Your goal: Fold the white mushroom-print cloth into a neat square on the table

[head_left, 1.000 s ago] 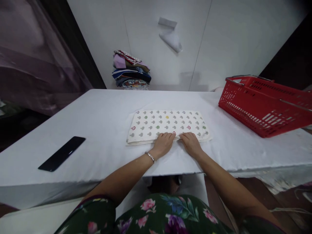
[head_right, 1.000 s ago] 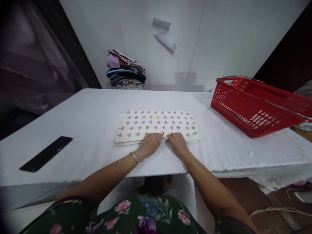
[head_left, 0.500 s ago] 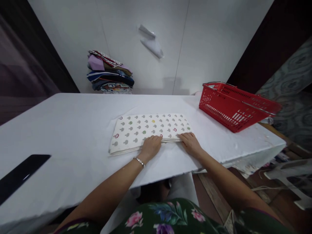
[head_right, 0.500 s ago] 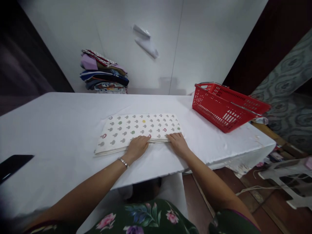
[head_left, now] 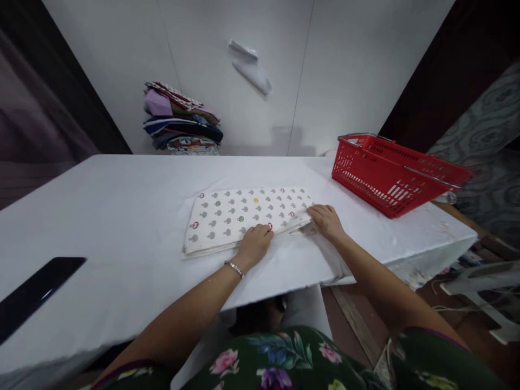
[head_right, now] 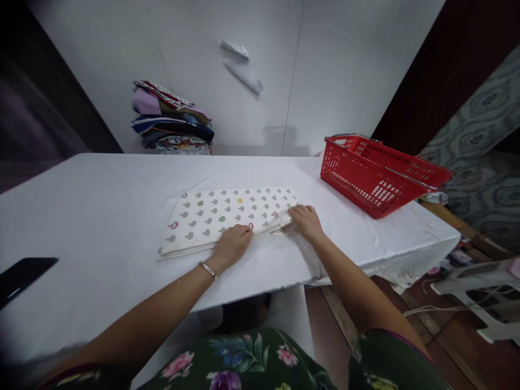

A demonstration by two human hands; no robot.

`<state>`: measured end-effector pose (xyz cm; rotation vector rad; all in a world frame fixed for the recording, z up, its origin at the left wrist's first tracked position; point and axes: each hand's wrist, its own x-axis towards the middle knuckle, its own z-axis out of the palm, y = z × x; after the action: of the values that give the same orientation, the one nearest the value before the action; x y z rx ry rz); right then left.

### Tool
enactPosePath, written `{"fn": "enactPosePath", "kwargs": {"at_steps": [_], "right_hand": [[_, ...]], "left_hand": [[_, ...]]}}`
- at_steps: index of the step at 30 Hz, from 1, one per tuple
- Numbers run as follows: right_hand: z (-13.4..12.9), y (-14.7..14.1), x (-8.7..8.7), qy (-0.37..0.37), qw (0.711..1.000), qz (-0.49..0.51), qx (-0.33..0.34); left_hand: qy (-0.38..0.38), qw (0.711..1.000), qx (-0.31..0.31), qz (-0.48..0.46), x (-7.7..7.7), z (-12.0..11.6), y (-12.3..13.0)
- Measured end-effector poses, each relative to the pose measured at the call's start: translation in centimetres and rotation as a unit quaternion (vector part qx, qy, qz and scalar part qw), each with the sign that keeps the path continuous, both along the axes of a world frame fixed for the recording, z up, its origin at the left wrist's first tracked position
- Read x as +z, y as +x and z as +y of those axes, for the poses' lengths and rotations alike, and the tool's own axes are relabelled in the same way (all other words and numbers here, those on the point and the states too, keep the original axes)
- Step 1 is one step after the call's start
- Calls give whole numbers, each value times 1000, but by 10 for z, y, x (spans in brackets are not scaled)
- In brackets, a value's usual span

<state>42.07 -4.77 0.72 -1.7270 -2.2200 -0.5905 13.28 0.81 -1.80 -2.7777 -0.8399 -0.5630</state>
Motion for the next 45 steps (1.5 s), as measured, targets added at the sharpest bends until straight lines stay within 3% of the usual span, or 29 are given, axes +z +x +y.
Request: {"fn": "enactPosePath", "kwargs": {"at_steps": [5, 9, 17, 23, 25, 27, 30, 33, 37, 45], "right_hand": [[-16, 10, -25, -61, 998, -10, 17], [-22, 13, -26, -68, 998, -11, 9], [24, 11, 21, -124, 991, -34, -20], [49, 2, 55, -213, 971, -88, -68], [51, 0, 65, -180, 977, -87, -73], [48, 1, 69, -93, 991, -63, -66], [30, 5, 51, 9, 999, -26, -46], [1, 11, 12, -66, 997, -27, -3], [-24, 17, -24, -80, 996, 4, -30], [-27, 15, -20, -126, 992, -17, -20]], "left_hand": [[2, 1000, -15, 23, -6, 1, 0], [4, 1000, -10, 21, -4, 0, 0], [-69, 997, 30, 8, 16, -1, 2], [-77, 997, 29, -2, 12, 0, -1], [-67, 997, 30, -12, 11, 3, -1], [-49, 998, 32, -30, 10, 5, -1], [-29, 999, 23, -33, 6, 7, -1], [-42, 999, 5, 0, -2, 5, -1], [-57, 998, 4, 25, -6, 1, 0], [-61, 998, 23, 17, 1, -3, -3]]}}
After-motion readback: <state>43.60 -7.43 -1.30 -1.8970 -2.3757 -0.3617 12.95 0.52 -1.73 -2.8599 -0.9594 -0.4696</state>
